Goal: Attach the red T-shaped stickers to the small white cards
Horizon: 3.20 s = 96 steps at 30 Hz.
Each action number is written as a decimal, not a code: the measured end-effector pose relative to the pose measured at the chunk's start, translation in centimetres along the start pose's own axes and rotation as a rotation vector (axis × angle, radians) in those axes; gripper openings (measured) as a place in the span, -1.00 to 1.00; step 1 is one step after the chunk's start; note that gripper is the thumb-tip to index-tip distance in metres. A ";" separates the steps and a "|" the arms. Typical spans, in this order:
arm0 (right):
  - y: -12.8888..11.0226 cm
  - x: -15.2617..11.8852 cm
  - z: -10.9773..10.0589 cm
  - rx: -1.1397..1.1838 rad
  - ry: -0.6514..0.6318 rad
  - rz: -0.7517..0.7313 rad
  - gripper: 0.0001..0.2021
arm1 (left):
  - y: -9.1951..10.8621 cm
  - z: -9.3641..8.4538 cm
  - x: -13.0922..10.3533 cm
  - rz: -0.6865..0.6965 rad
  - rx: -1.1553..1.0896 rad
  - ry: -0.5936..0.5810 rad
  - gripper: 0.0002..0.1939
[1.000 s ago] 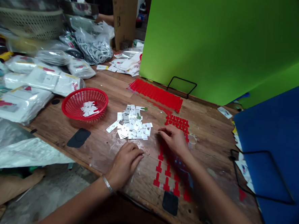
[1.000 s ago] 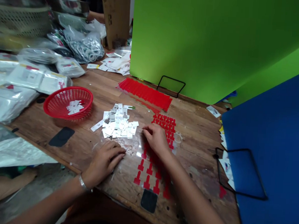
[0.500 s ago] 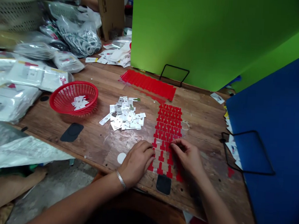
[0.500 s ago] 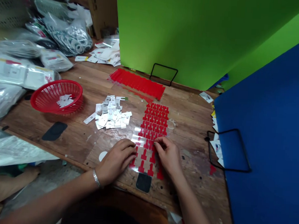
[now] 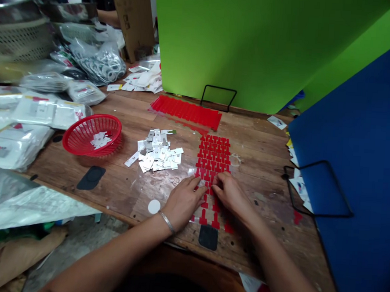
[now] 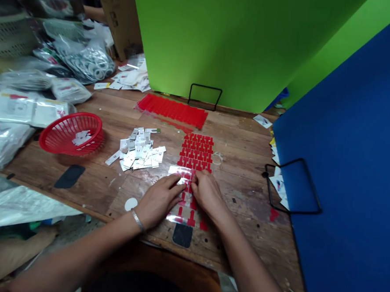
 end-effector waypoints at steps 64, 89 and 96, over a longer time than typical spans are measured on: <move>-4.3 -4.7 4.3 1.125 0.226 0.293 -0.69 | -4.2 -0.2 -4.8 -0.751 -1.596 0.028 -0.36; -4.9 -5.1 5.0 1.027 0.275 0.127 -0.84 | -2.8 0.4 -4.2 -0.783 -1.614 -0.004 -0.59; -5.0 -5.1 5.1 1.070 0.261 0.161 -0.82 | -2.7 0.5 -4.3 -0.787 -1.617 -0.001 -0.58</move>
Point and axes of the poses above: each hand's wrist, its own x-axis towards the middle knuckle, its own z-axis out of the palm, y = z × x, the point moved 5 cm from there along x, towards the middle knuckle, and after that the axes turned 12 degrees about x, right-handed, at the moved point
